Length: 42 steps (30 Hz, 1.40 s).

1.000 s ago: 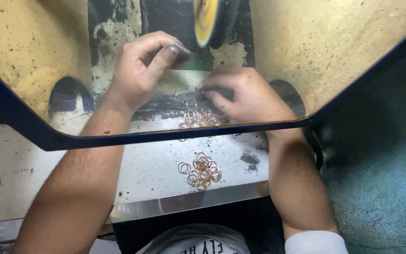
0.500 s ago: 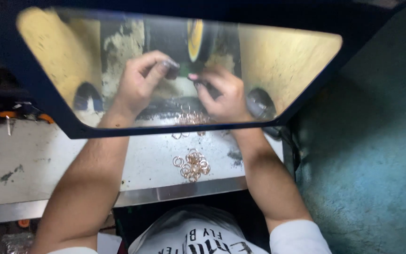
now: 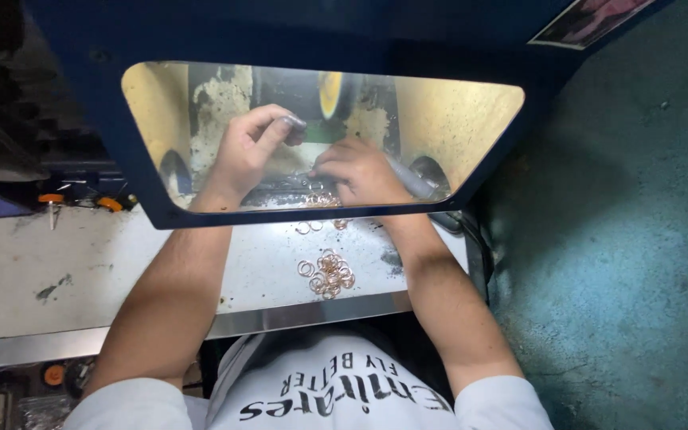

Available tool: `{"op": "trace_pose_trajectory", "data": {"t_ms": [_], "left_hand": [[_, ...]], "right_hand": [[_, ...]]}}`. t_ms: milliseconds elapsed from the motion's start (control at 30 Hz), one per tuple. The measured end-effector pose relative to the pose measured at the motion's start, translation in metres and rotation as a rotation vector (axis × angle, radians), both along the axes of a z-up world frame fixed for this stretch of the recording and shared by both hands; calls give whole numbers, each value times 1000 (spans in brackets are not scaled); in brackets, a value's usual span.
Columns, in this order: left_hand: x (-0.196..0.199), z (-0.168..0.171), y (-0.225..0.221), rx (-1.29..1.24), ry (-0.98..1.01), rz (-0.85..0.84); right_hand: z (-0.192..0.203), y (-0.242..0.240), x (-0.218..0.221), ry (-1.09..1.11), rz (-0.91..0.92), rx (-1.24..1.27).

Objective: Polishing small metal rings using a bench-mounted polishing wheel inside a protective enclosure.

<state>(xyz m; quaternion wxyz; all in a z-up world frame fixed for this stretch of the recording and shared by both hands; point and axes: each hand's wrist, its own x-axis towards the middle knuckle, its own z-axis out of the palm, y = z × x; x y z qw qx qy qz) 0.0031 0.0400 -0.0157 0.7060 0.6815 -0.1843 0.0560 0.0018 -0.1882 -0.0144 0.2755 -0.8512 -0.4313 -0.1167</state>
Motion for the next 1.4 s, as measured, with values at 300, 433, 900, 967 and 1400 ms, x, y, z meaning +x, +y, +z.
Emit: {"op": "trace_pose_trajectory", "data": {"t_ms": [300,433,900,967,1400], "left_hand": [[-2,3,5,-10,17,13],[0,4,2,17,-4,21],[-53,-22,2,671,-390,-179],[-52,-29,0,704,-416,-158],[-40,-80,-1,572,-354,-33]], "right_hand": [[7,-2,-4,91,30,-145],[12,-2,-7,194,59,-115],[27,-41,-70,358,-185,-211],[18,-43,-71,301,-183,-180],[-1,-52,-63,118,-143,218]]}}
